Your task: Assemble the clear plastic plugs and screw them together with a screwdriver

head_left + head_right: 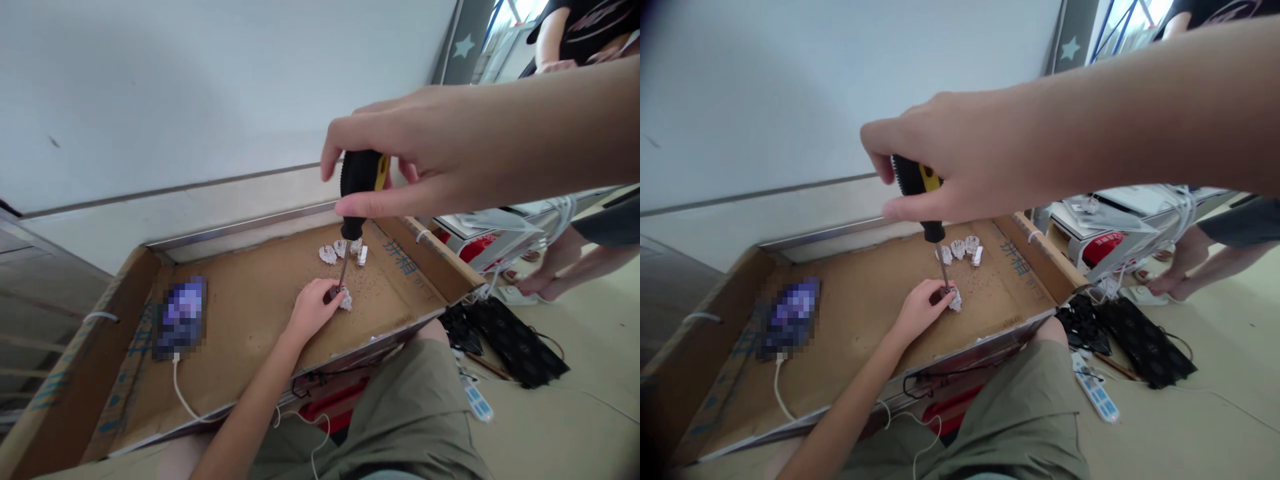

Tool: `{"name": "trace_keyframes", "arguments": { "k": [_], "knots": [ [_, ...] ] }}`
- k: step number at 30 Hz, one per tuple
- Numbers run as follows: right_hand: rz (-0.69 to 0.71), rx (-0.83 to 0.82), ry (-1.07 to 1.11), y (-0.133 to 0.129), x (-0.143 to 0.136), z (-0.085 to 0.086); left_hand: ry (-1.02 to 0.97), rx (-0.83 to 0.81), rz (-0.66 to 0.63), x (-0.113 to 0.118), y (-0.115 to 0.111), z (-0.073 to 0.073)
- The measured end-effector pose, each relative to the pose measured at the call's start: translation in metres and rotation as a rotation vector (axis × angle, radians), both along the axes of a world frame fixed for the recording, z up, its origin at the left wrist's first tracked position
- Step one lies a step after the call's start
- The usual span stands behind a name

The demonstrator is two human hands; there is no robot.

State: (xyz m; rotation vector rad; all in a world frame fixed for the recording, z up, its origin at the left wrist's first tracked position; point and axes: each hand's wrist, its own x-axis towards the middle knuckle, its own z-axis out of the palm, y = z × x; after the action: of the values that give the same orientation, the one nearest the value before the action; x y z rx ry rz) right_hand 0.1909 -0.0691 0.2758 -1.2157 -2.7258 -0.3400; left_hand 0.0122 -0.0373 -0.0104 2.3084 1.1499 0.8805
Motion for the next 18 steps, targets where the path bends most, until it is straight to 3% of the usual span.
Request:
{"name": "trace_keyframes", "arguments": {
  "k": [3,9,18],
  "knots": [
    [0.035,0.019,-0.065,0.001,0.000,0.001,0.005,0.004,-0.001,0.000,-0.001,0.001],
    [-0.172,0.062,-0.210,0.002,-0.006,0.007,0.004,0.003,-0.001,0.000,-0.001,0.001],
    [-0.062,0.030,-0.074,0.002,-0.013,0.005,0.004,-0.014,-0.004,0.001,-0.001,0.002]
  ]
}}
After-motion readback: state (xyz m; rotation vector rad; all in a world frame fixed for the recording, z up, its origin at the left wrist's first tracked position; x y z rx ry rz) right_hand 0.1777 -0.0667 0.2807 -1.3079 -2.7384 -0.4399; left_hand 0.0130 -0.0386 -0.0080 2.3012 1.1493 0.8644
